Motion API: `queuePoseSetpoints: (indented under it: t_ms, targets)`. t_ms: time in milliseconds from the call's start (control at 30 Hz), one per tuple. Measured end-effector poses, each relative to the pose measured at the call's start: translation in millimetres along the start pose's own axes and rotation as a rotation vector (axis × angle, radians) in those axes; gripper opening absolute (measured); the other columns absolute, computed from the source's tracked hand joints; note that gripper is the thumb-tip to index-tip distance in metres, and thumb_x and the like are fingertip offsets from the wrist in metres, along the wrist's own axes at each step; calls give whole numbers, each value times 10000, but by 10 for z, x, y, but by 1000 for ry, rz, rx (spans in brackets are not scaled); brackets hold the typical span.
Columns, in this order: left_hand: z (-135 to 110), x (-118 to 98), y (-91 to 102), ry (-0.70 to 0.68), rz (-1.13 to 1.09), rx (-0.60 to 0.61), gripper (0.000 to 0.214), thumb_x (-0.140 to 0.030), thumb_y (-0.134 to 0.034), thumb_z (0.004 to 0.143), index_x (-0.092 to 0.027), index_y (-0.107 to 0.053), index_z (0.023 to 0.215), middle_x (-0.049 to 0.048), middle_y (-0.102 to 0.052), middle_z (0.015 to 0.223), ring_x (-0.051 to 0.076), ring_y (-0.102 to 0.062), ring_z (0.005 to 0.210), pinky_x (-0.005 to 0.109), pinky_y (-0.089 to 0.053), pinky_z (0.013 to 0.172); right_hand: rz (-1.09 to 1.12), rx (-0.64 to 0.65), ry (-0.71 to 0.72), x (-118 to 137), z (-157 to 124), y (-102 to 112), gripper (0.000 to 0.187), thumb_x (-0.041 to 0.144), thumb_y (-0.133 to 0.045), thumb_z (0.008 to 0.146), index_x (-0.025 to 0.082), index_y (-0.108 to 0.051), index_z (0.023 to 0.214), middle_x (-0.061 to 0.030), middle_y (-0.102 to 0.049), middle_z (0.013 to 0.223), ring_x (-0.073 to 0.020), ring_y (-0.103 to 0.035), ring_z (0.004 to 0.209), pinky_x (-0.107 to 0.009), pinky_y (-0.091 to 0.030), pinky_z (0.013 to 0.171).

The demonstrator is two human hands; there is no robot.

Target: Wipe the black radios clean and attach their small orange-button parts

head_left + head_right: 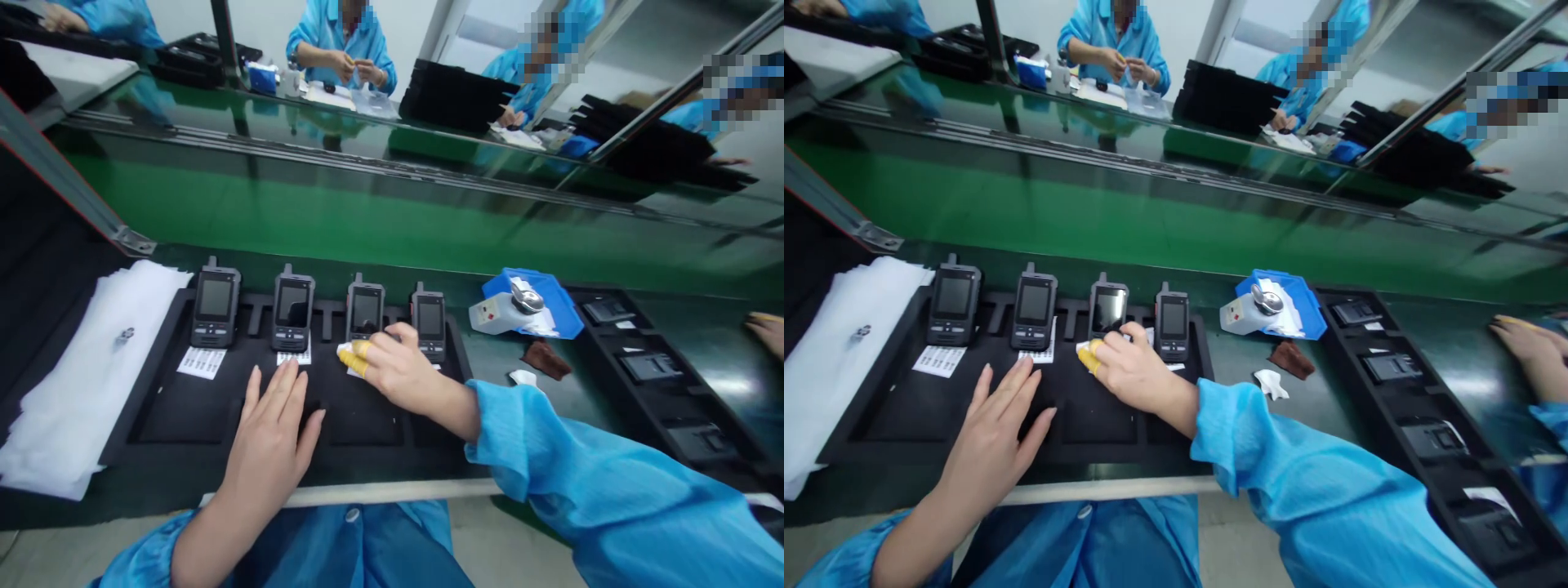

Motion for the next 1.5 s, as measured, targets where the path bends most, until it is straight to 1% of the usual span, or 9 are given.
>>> queuePoseSetpoints:
  t_ms: [133,233,333,567,800,1033,1167,1300,1500]
  targets:
    - [8,173,-39,20,94,65,424,-268,-400,929,-36,-473,1276,222,-524,1324,329,-494,1236,586,-306,1059,-69,-92,-79,-222,436,-21,257,172,-412,950,200,-655,1029,-20,-663,875,-146,-458,801,-379,-196,848]
    - [23,185,-107,-3,145,132,447,-298,-375,935,-12,-485,1262,216,-503,1346,335,-467,1258,583,-326,1043,-66,-66,-86,-332,784,-212,270,162,-399,953,211,-659,1006,-20,-663,918,-147,-458,814,-387,-177,861]
    - [27,175,-168,-7,146,186,474,-328,-371,934,-33,-474,1290,189,-478,1379,324,-434,1288,565,-322,1054,-47,-56,-95,-315,914,-362,268,167,-402,953,194,-667,985,-31,-658,914,-153,-456,818,-389,-180,849]
    - [20,195,-235,70,71,180,457,-292,-313,942,-59,-494,1291,161,-501,1369,273,-432,1297,497,-322,1087,66,-50,112,145,721,-350,228,184,-437,942,182,-651,1023,-2,-651,832,-143,-456,792,-373,-216,845]
    - [4,199,-299,99,60,191,432,-146,-305,917,-56,-493,1295,159,-481,1384,257,-410,1314,471,-332,1094,5,-59,-47,-181,1051,-412,245,165,-418,950,172,-649,1032,-24,-649,867,-150,-463,818,-393,-171,863]
    - [-20,185,-330,79,58,211,440,-166,-330,915,-29,-460,1312,181,-491,1371,274,-403,1317,484,-314,1102,67,-81,122,202,867,-385,274,165,-415,942,202,-677,871,6,-634,805,-144,-457,810,-387,-202,858]
    - [-4,188,-320,69,107,205,432,-138,-330,901,-37,-484,1291,180,-468,1389,279,-407,1313,478,-348,1079,-28,-67,-55,-130,1002,-396,258,155,-411,946,185,-653,1031,-15,-641,875,-151,-455,820,-394,-167,868]
    - [-2,169,-325,52,112,213,429,-141,-337,900,-24,-483,1286,188,-473,1383,294,-418,1303,485,-366,1065,-4,-14,-143,-370,972,-437,215,164,-463,924,180,-677,916,-33,-630,888,-154,-452,820,-392,-151,873]
    - [-17,164,-327,75,79,194,472,-174,-349,900,-26,-413,1343,194,-442,1405,291,-362,1339,493,-337,1086,67,-21,-59,-11,574,-400,246,141,-447,914,179,-645,1053,-33,-657,899,-158,-467,819,-389,-216,830]
Point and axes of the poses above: each hand's wrist, its own z-axis towards the middle knuckle, its own y-axis out of the back of the hand, x = y × z, the point moved 8 cm from there along z, towards the middle knuckle
